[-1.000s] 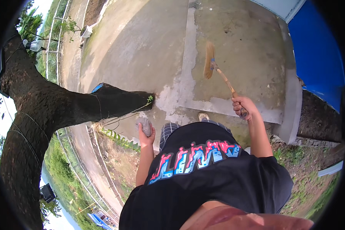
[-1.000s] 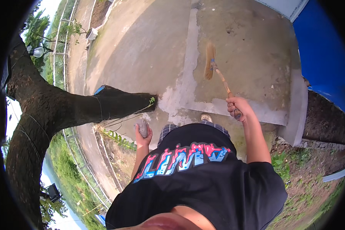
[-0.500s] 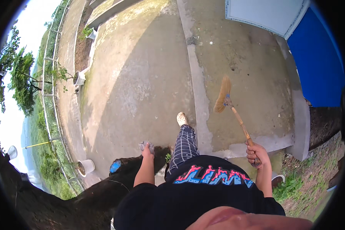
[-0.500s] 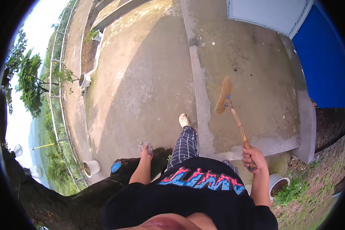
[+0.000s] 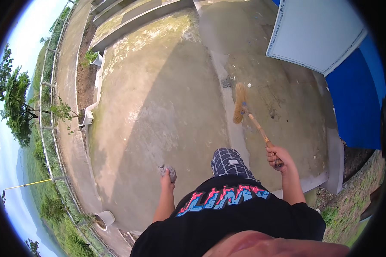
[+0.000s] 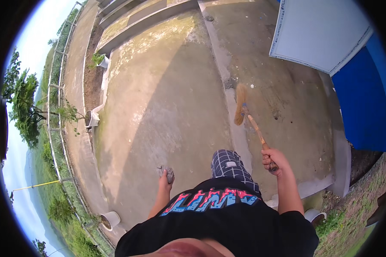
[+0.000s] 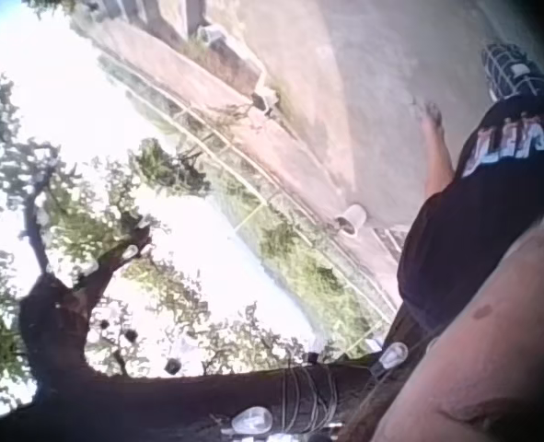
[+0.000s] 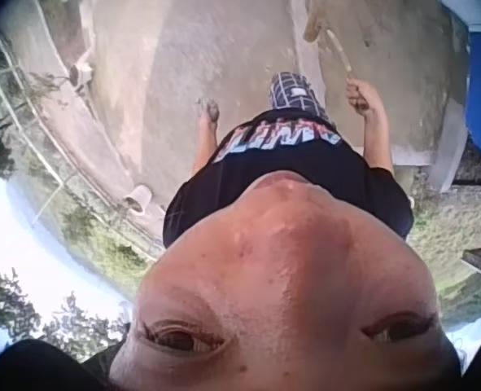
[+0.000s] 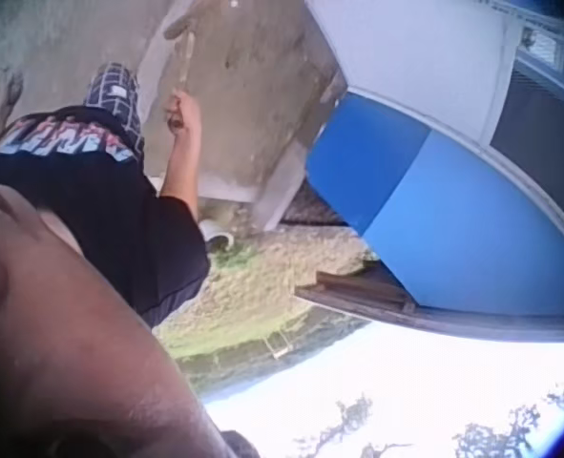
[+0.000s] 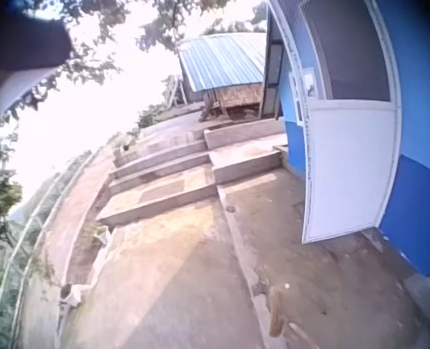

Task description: The person sweeps debris from a concrete porch using a broom and relocates a mat and a piece of cardboard by hand.

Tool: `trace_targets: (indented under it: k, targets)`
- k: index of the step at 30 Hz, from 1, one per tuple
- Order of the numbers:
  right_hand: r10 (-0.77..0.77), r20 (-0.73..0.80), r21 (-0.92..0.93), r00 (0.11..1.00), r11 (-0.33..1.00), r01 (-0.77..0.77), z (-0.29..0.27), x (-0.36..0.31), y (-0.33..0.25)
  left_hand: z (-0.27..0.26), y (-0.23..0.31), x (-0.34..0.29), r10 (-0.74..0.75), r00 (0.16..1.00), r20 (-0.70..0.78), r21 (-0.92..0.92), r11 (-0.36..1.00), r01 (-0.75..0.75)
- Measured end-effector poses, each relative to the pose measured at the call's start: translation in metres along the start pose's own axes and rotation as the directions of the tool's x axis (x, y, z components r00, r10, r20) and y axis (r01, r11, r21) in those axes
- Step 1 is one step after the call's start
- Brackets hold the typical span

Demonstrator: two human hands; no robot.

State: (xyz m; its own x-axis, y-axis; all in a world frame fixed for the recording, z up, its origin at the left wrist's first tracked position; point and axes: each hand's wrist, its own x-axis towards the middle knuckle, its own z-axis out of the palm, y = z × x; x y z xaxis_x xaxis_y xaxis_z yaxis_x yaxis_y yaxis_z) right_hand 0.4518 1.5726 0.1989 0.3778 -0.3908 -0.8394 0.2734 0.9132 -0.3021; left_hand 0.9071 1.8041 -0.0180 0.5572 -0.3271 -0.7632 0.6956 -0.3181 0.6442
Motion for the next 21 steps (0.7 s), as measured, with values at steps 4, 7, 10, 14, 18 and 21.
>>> trace_targets:
  k: [4, 7, 10, 14, 18, 21]
  targets:
    - [0.023, 0.025, 0.002, 0.999, 1.0, -0.023, 0.05, 0.048, -0.054, 0.061, 0.067, 0.051, 0.014, 1.0, -0.026, 0.024, 1.0, -0.013]
    - [0.039, 0.068, -0.011, 0.997, 0.999, -0.039, 0.087, 0.096, -0.108, 0.096, 0.118, 0.109, 0.044, 0.999, 0.004, 0.037, 0.998, -0.044]
    - [0.068, 0.088, 0.04, 0.994, 0.997, -0.072, 0.122, 0.147, -0.171, 0.119, 0.148, 0.152, -0.024, 1.0, 0.002, 0.089, 0.996, 0.024]
    - [0.132, 0.122, 0.17, 0.984, 0.974, -0.152, 0.187, 0.202, -0.26, 0.139, 0.194, 0.148, -0.075, 0.997, -0.002, 0.38, 0.922, 0.07]
    - [0.117, 0.194, 0.211, 0.974, 0.965, -0.158, 0.235, 0.229, -0.348, 0.211, 0.275, 0.089, -0.146, 0.989, 0.015, 0.289, 0.948, 0.135]
    - [0.078, 0.181, 0.223, 0.98, 0.968, -0.118, 0.262, 0.261, -0.401, 0.255, 0.325, 0.07, 0.411, 0.75, 0.518, 0.738, 0.229, -0.635]
